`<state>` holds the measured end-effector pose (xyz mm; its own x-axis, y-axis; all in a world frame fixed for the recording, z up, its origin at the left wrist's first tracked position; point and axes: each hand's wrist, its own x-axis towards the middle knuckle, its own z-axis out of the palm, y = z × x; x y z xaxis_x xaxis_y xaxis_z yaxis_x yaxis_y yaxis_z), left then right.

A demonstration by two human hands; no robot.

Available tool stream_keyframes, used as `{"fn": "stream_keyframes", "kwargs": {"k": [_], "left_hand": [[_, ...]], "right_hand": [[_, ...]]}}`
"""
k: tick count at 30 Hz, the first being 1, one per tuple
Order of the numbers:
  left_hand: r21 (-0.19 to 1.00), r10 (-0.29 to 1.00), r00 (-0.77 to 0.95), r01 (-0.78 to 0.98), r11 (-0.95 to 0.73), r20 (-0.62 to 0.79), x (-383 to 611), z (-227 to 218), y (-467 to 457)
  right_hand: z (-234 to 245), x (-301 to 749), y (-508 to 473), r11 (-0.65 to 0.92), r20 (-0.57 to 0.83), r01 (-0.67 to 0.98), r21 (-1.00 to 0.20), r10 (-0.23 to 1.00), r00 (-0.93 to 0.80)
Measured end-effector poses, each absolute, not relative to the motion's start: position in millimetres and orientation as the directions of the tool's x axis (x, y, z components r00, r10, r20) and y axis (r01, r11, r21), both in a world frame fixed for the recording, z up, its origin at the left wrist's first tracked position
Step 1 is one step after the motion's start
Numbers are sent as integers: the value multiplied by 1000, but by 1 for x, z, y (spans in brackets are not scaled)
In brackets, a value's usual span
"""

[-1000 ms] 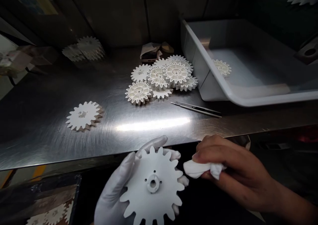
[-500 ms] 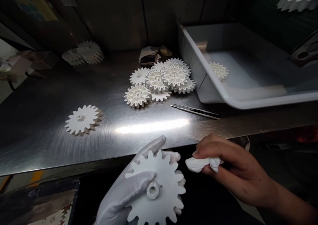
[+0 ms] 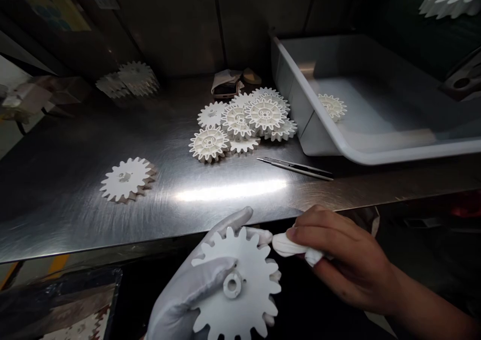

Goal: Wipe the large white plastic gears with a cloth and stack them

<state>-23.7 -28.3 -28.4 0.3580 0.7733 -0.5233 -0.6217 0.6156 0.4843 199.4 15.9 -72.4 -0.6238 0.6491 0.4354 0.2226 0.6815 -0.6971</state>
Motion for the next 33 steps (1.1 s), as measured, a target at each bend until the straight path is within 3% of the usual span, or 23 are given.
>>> {"fn": "stream_keyframes", "kwargs": {"k": [5,8,10,17,26,30,33], "left_hand": [[471,753,336,-618,630,-566,-28,-31,-33],[476,743,303,-612,632,-597,-30,-31,-35],[488,744,270,-611,623,-612,-31,-31,-36],[499,747,207,-629,596,-631,-30,-27,-34],[466,731,123,-697,545,-671,-26,-25,-34],[415,786,204,-757,505,-584,-27,-37,-36],[382,840,226,-812,443,-493,-29,-44,-37]], "right_hand": [[-72,195,13,794,572,141,-591,536,-621],[-79,194,13,833,543,221,-507,508,-668],[-81,196,14,806,514,254,-534,548,-660],[-67,197,11,567,434,203,-798,775,-459],[-66,188,6,658,517,158,-736,697,-498],[-67,187,7,654,491,121,-747,665,-563],[-71,191,9,651,397,209,-730,652,-646]]}}
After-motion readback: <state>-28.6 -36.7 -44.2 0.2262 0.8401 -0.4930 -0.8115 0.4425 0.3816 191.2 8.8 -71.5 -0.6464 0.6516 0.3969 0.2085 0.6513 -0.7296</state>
